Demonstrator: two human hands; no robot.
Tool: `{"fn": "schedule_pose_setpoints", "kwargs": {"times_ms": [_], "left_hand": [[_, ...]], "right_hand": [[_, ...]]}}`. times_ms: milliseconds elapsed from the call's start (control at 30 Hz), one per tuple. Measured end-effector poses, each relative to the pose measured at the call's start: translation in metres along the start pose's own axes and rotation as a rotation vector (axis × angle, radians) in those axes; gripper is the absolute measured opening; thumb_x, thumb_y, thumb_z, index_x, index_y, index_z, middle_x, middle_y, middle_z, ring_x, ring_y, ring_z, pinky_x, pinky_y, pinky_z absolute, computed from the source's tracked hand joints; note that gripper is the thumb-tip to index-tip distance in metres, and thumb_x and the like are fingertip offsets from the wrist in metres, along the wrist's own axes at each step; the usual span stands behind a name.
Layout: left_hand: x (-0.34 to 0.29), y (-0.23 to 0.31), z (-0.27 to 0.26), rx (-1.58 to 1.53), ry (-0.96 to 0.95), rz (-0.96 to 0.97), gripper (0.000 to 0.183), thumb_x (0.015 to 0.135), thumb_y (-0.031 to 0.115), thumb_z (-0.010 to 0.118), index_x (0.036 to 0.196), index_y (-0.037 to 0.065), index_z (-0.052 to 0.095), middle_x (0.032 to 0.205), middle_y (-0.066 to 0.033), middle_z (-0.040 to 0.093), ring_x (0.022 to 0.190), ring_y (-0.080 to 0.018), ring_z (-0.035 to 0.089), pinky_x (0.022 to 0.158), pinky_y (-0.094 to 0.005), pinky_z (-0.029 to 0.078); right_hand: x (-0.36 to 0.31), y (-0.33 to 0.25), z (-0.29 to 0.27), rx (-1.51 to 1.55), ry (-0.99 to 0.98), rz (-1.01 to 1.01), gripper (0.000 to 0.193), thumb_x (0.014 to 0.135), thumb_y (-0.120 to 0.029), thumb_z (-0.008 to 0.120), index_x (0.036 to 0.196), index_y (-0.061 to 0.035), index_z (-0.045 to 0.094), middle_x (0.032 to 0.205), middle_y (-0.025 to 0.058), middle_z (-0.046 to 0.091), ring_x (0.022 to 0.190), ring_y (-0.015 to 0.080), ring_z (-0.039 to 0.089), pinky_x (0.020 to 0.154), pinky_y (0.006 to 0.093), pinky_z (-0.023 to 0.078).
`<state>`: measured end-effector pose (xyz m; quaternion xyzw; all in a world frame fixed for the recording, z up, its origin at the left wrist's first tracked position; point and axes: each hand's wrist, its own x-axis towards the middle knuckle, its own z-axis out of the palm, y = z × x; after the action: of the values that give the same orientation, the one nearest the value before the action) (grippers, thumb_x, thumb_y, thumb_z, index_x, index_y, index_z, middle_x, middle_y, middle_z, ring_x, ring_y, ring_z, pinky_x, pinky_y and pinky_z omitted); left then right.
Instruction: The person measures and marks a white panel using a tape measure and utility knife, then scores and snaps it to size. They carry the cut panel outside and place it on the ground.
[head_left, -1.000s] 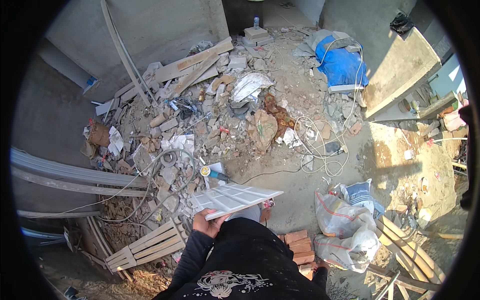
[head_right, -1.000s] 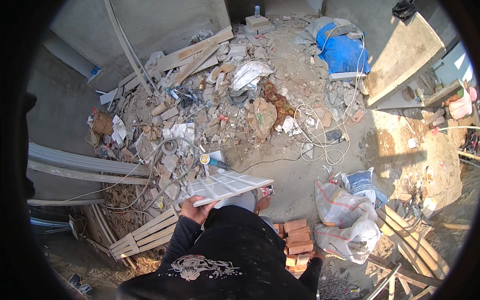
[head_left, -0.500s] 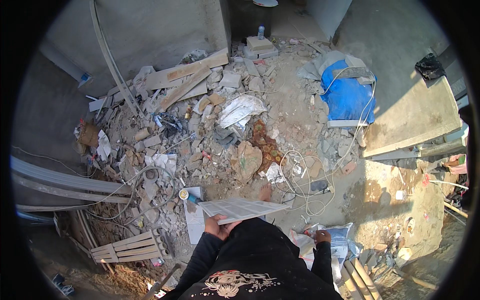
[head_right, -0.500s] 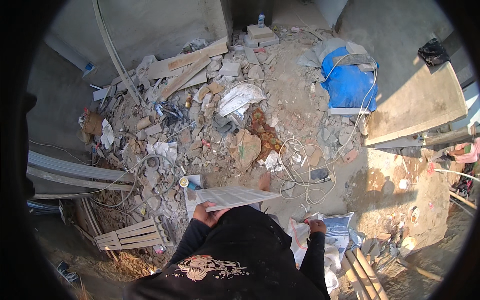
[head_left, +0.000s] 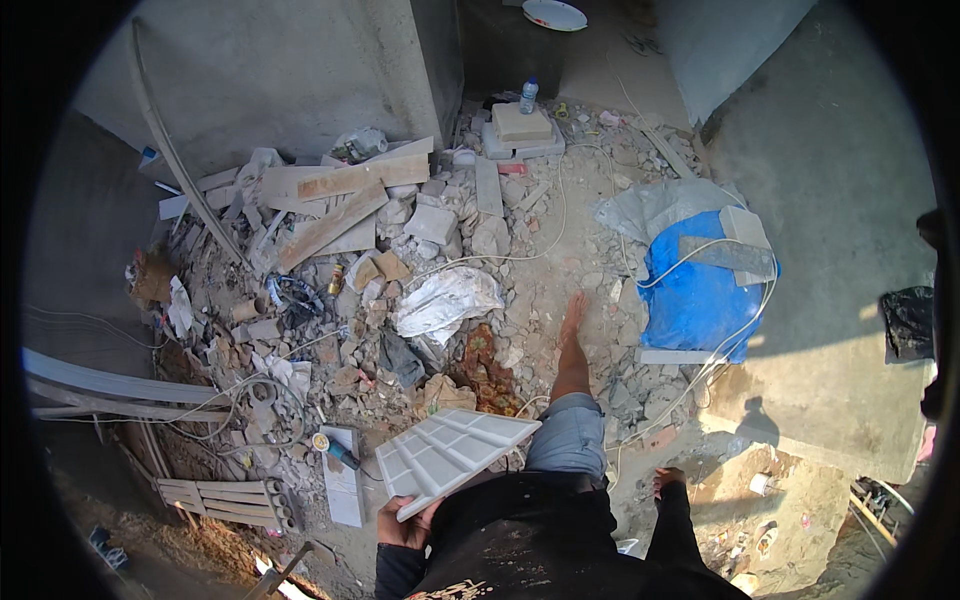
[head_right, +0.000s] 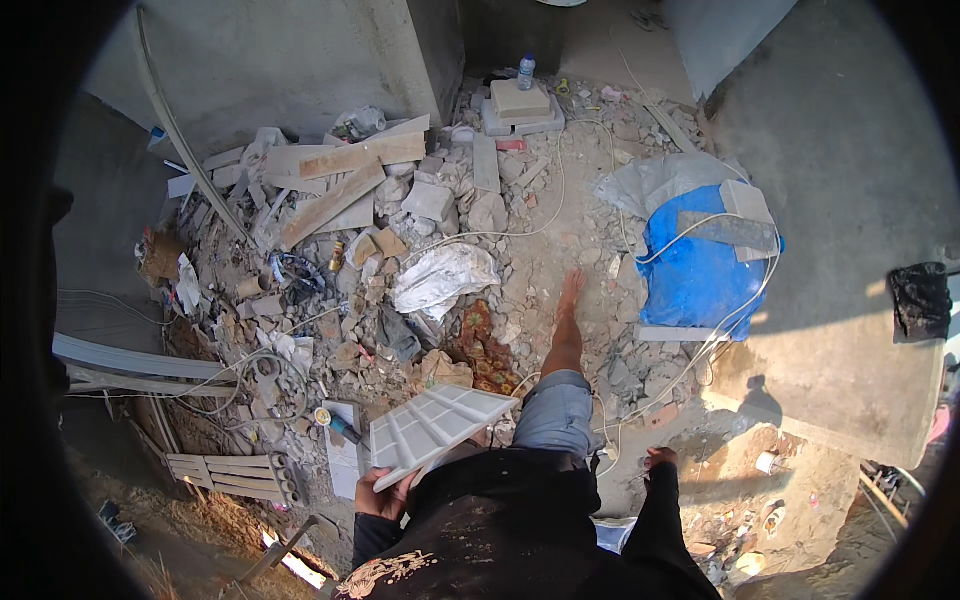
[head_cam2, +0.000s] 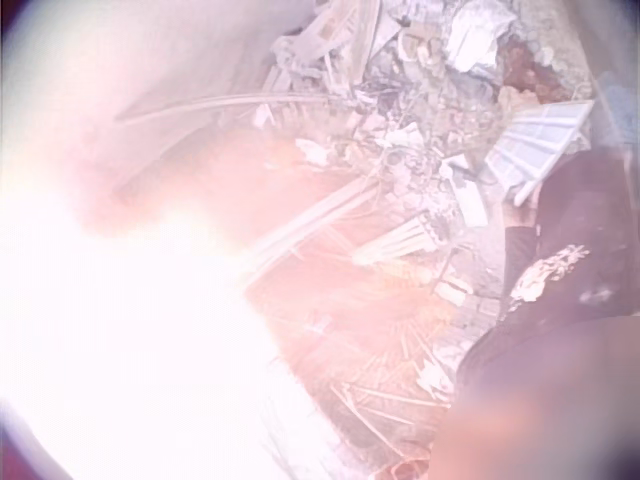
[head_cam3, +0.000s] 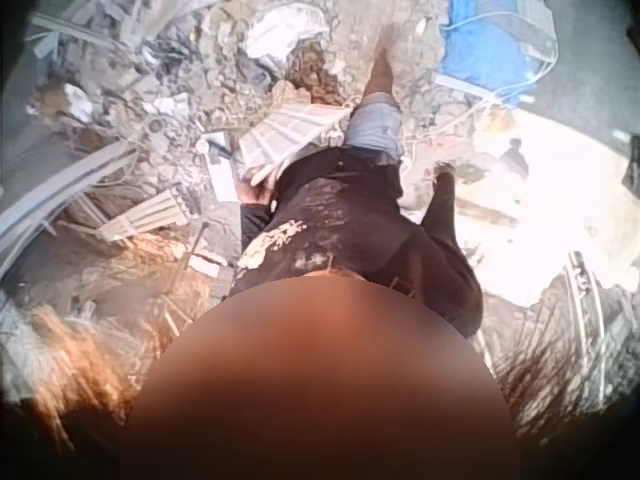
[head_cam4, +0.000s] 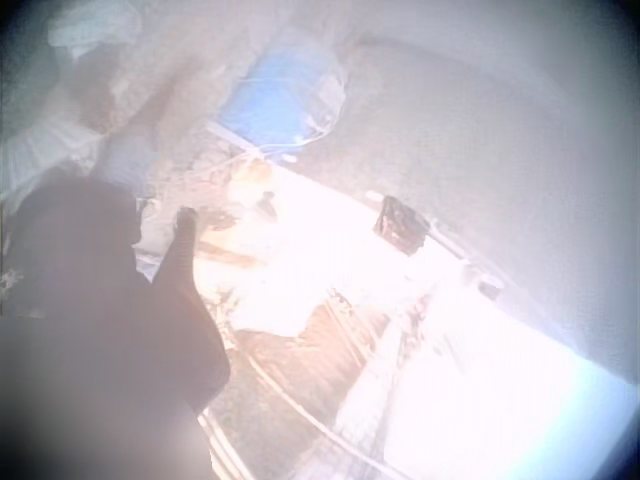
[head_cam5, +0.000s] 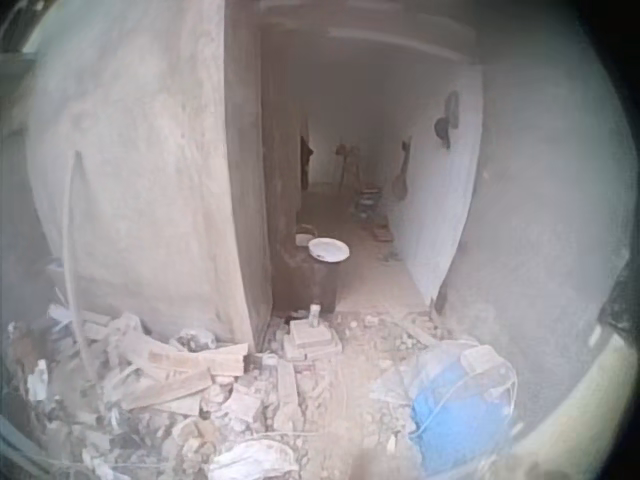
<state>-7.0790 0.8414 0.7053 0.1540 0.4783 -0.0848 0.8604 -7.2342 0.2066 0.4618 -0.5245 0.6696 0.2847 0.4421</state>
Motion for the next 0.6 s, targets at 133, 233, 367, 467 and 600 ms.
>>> {"fn": "schedule_pose_setpoints", "kwargs": {"times_ms": [133, 233, 367, 467, 600], "left_hand": [[0.026, -0.066, 0.112, -0.123, 0.128, 0.095, 0.057, 0.082, 0.002, 0.053, 0.137, -0.012, 0.045, 0.131, -0.0325, 0.059, 0.121, -0.0531, 0.061, 0.104, -0.0646, 0.056], [0.044, -0.095, 0.191, -0.165, 0.091, 0.200, 0.060, 0.082, 0.000, 0.053, 0.141, -0.007, 0.044, 0.134, -0.0283, 0.059, 0.123, -0.0522, 0.061, 0.104, -0.0647, 0.056], [0.069, -0.108, 0.270, -0.347, 0.129, 0.167, 0.056, 0.084, -0.002, 0.054, 0.140, -0.007, 0.047, 0.134, -0.0269, 0.061, 0.123, -0.0480, 0.062, 0.107, -0.0636, 0.054], [0.088, -0.122, 0.309, -0.485, 0.084, 0.135, 0.056, 0.085, -0.002, 0.054, 0.140, -0.009, 0.048, 0.135, -0.0281, 0.061, 0.125, -0.0474, 0.061, 0.106, -0.0610, 0.055], [0.127, -0.156, 0.335, -0.572, 0.090, 0.050, 0.055, 0.087, 0.001, 0.055, 0.140, -0.011, 0.047, 0.134, -0.0305, 0.061, 0.124, -0.0471, 0.062, 0.102, -0.0558, 0.059]], "right_hand": [[0.069, -0.270, -0.048, -0.389, 0.035, -0.315, 0.014, 0.094, -0.024, 0.067, 0.094, -0.0130, 0.059, 0.075, 0.0099, 0.054, 0.063, 0.0259, 0.050, 0.061, 0.0404, 0.038], [0.079, -0.513, -0.040, -1.126, 0.380, -0.576, 0.028, 0.084, -0.027, 0.078, 0.105, -0.0075, 0.076, 0.111, 0.0219, 0.075, 0.108, 0.0367, 0.071, 0.098, 0.0424, 0.055], [0.013, -0.776, 0.047, -0.434, 0.295, -0.990, 0.020, 0.088, -0.022, 0.081, 0.098, -0.0099, 0.069, 0.079, 0.0077, 0.070, 0.067, 0.0207, 0.067, 0.060, 0.0415, 0.055], [-0.057, -0.918, 0.129, -0.120, -0.152, -0.823, 0.033, 0.089, -0.023, 0.082, 0.111, -0.0078, 0.064, 0.079, 0.0084, 0.069, 0.063, 0.0238, 0.065, 0.059, 0.0388, 0.057], [-0.114, -1.024, 0.260, 0.155, -0.450, -0.519, 0.077, 0.087, -0.050, 0.080, 0.143, -0.0067, 0.050, 0.126, 0.0213, 0.062, 0.101, 0.0366, 0.067, 0.091, 0.0531, 0.058]]}}
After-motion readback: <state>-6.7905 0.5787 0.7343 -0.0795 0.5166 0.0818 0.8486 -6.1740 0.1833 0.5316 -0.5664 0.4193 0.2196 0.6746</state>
